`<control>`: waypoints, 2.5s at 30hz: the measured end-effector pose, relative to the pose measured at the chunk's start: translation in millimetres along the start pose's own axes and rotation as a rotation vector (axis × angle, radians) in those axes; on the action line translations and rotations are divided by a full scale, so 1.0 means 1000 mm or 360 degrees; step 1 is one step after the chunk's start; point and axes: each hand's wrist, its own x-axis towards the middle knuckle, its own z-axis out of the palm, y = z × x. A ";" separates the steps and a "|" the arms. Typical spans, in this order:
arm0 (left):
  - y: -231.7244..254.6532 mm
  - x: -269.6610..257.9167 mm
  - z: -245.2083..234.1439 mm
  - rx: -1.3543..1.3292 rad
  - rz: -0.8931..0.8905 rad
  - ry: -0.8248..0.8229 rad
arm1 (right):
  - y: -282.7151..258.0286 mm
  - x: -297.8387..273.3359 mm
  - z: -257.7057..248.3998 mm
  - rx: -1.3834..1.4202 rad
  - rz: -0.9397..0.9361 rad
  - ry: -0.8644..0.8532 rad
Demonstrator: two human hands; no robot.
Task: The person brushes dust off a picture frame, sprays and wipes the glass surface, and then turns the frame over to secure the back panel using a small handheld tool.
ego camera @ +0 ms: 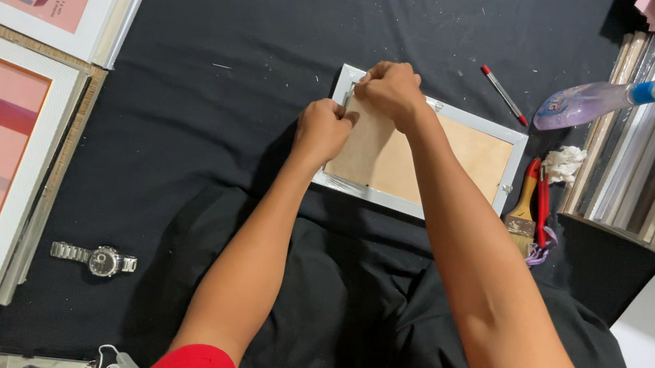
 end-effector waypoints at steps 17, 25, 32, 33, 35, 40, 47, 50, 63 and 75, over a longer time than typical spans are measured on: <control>-0.013 0.010 0.016 0.0019 -0.0167 0.0217 | 0.210 -0.137 -0.107 -0.0687 0.0146 0.0003; -0.023 0.010 0.029 -0.0206 -0.0096 0.0384 | 0.267 -0.139 -0.072 -0.0523 0.0352 0.0144; -0.008 -0.008 0.015 0.0238 0.0251 0.0358 | 0.195 -0.176 -0.064 -0.0538 0.0218 0.0374; -0.005 -0.012 0.013 0.0247 0.0237 0.0357 | 0.202 -0.173 -0.050 -0.0534 0.0218 0.0359; 0.001 -0.017 0.010 0.0319 0.0276 0.0345 | 0.215 -0.166 -0.021 -0.0490 -0.0507 0.0202; -0.013 0.006 0.010 0.0348 0.0184 0.0235 | 0.156 -0.173 0.016 -0.0611 -0.0948 0.0202; -0.016 0.004 0.011 0.0348 0.0328 0.0227 | 0.133 -0.154 0.071 -0.0482 -0.0867 0.0437; -0.013 0.002 0.010 0.0344 0.0277 0.0206 | 0.136 -0.150 0.074 -0.0434 -0.0870 0.0446; -0.009 0.000 0.008 0.0295 0.0199 0.0157 | 0.136 -0.151 0.074 -0.0270 -0.0895 0.0536; 0.007 -0.014 -0.007 0.0475 0.0213 0.0066 | 0.207 -0.184 -0.020 -0.1198 -0.0449 0.0117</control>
